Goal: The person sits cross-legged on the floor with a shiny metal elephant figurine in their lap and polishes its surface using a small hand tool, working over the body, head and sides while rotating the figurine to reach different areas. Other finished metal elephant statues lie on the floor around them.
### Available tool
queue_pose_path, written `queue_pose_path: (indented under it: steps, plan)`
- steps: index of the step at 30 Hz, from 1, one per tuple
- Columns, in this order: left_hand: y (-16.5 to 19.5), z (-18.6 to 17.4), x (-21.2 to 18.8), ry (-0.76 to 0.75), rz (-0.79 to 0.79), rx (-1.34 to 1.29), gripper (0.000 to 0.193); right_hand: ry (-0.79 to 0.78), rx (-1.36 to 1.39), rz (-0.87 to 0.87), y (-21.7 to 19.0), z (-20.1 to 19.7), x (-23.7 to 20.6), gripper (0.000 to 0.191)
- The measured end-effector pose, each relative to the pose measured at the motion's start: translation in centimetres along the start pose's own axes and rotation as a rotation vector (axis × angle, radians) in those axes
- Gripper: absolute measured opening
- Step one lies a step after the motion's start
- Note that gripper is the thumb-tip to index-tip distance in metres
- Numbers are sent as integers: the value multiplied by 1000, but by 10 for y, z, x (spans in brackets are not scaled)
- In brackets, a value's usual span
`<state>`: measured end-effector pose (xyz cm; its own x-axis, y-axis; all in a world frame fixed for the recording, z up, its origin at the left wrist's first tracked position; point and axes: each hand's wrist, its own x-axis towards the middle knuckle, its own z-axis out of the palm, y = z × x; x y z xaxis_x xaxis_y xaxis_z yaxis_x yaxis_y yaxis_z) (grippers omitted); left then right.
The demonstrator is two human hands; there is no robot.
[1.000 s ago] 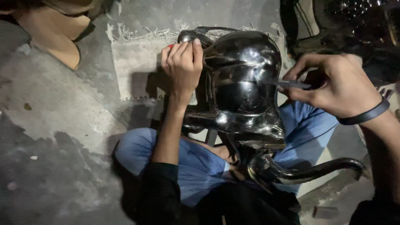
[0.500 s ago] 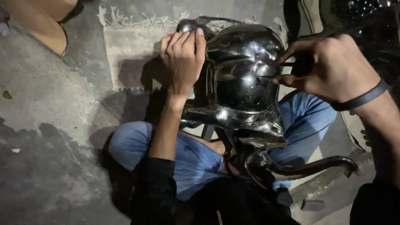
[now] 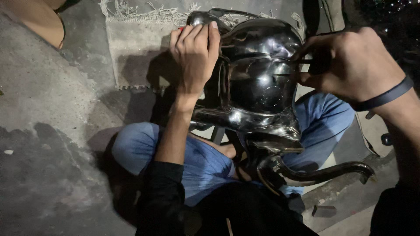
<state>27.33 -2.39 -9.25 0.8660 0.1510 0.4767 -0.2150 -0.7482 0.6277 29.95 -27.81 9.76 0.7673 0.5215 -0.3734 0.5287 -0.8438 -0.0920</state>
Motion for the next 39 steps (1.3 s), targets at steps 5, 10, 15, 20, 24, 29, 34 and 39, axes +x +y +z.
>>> queue_pose_path:
  steps: [5,10,15,20,24,29,34,39]
  plan:
    - [-4,1,-2,10,14,0,33,-64,-20,43,-1,-1,2,57]
    - [-5,2,-3,20,9,25,34,15,-41,-54,1,1,5,59]
    - [-7,2,-2,17,12,6,34,-81,-106,21,3,3,5,63]
    - [-7,2,-1,34,33,-5,34,-45,-84,-38,2,2,7,60]
    - [-6,2,-2,54,29,-2,34,-34,-71,-57,0,3,8,55]
    - [-8,3,-4,40,45,0,33,-37,-186,-52,0,11,13,54]
    - [-8,7,-7,81,26,-13,32,-5,-289,-195,1,9,30,35]
    - [-7,11,-8,115,19,20,30,-289,-314,-33,-10,2,47,38]
